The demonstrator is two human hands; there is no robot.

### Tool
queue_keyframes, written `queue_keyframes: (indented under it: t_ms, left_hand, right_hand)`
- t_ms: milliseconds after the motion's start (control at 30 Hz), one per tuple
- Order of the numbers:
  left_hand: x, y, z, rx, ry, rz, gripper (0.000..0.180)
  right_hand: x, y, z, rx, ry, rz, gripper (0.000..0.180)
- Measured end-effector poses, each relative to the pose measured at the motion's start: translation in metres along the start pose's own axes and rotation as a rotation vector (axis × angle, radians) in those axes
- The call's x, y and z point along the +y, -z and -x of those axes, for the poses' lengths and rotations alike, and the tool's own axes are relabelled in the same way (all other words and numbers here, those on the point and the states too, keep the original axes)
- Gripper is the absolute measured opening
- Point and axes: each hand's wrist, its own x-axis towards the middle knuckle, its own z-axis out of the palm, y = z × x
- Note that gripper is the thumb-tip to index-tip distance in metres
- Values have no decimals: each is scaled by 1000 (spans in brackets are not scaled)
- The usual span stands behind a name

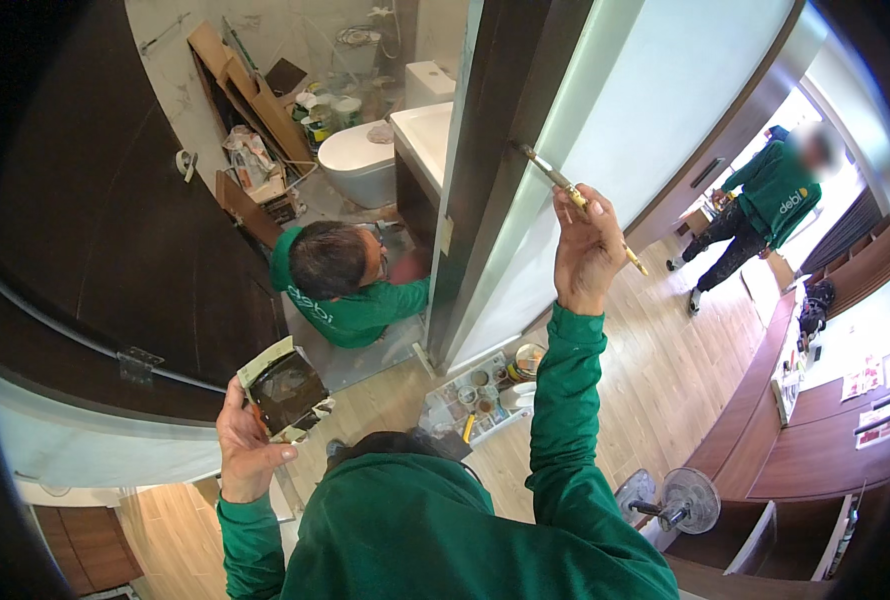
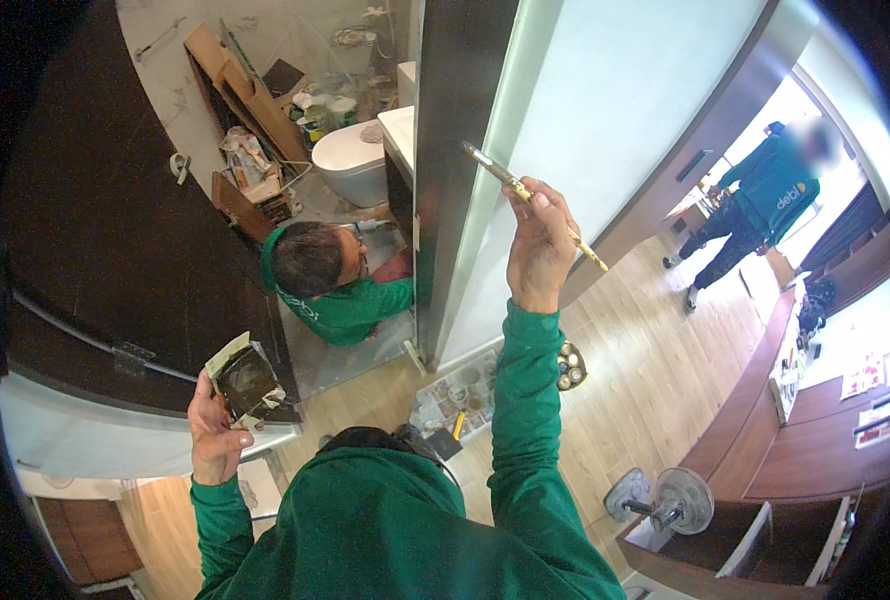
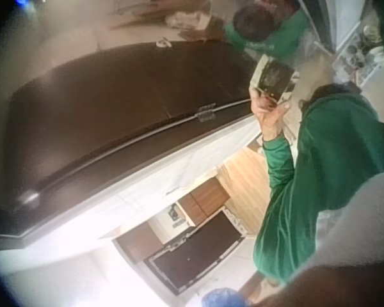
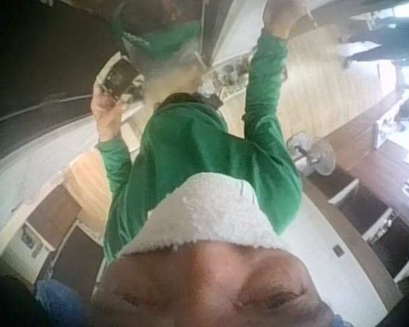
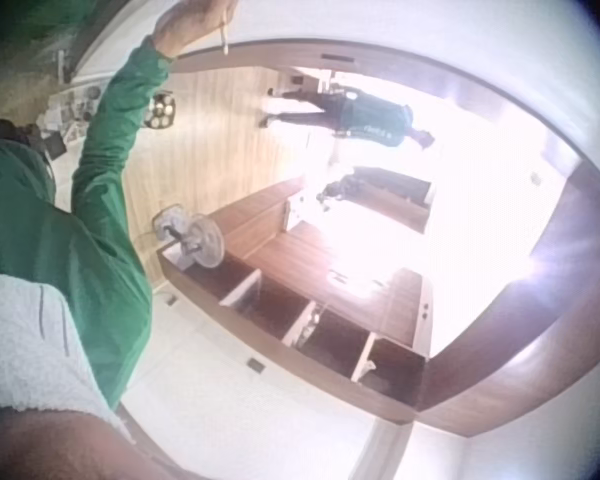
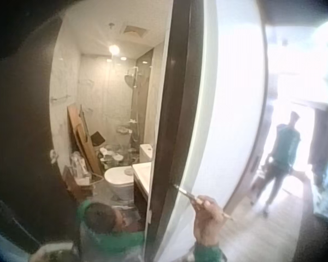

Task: The person paints the edge of a door frame using a small brush and a paint container. They repeatedly dip the brush into the paint and apply it to the vertical and horizontal edges of the frame.

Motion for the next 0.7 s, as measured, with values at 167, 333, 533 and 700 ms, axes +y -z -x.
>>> queue_keyframes:
  t_ms: [167,333,533,700]
  left_hand:
    - [-1,2,-1,0,9,-15,98]
    - [-3,5,-1,-7,23,-6,98]
    - [-4,6,-1,6,19,-24,98]
    - [-4,7,-1,3,16,-31,98]
  right_hand:
    - [-4,-5,-2,0,18,-7,33]
    - [-5,-9,-1,19,23,-8,30]
    - [-1,-6,4,43,14,-11,31]
    - [-1,-5,8,19,6,-16,31]
